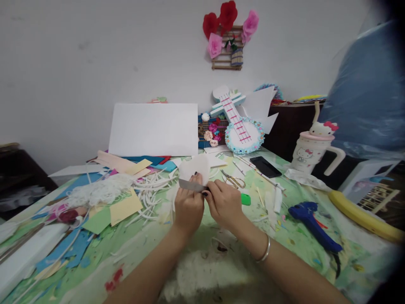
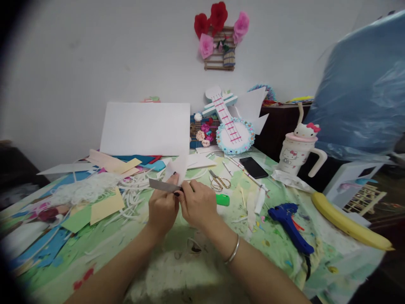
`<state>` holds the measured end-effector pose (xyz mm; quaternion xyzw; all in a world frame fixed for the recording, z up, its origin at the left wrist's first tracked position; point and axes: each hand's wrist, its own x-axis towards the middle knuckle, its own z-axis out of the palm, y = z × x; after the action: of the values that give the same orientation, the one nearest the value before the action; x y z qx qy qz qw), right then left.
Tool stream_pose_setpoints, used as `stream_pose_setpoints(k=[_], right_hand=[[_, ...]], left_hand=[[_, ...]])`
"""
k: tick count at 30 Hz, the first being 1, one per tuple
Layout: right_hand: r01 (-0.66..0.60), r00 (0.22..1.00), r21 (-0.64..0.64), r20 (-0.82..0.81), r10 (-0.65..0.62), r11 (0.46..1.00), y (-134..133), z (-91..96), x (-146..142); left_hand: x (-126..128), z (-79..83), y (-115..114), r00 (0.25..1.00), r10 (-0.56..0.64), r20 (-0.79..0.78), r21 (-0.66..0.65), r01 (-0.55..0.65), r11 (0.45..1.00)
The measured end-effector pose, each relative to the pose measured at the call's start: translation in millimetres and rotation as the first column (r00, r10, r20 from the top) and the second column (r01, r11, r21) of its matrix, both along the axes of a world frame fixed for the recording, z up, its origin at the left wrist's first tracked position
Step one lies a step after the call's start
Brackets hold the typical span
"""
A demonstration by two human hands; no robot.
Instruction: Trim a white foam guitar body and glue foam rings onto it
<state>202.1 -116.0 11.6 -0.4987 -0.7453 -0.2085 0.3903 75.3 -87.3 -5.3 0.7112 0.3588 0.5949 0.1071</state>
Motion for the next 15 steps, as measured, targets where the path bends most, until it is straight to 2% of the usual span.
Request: stream_pose_setpoints(k=[2,4,6,8,10,15], right_hand=[[0.007,1.000,0.006,0.006,-0.007,1.000,-0.5,-0.5,-0.6],[0.014,1.000,0.004,0.008,-0.014,1.000,-0.7,-0.8,-0.8],[0.021,1.000,0.000,0.010,-0.021,1.000,-0.5,-1.1,-0.9],[0.029,1.000,-0.003,0.010,-0.029,1.000,-0.2,-1.6,-1.0],[0.035,0.999,0.000,0.010,-0.035,0.999,-0.2,-2.2,-1.0],[0.033,0.999,-0.025,0.003,-0.033,0.999,-0.5,-2.8,-0.3]], left_hand=[[0.1,-1.3,0.3,0.999,0.030,-0.022,0.058,-0.029,0.998],[-0.4,-3.0,1.5,0.981,0.128,-0.143,0.203,-0.098,0.974],[-1.2,-4.2,2.7,0.923,0.275,-0.270,0.382,-0.160,0.910],[-1.8,-4.7,3.1,0.854,0.397,-0.336,0.505,-0.193,0.841],[-2.2,-4.6,2.6,0.813,0.461,-0.356,0.555,-0.213,0.804],[-3.5,-3.6,0.6,0.798,0.479,-0.367,0.560,-0.222,0.798]])
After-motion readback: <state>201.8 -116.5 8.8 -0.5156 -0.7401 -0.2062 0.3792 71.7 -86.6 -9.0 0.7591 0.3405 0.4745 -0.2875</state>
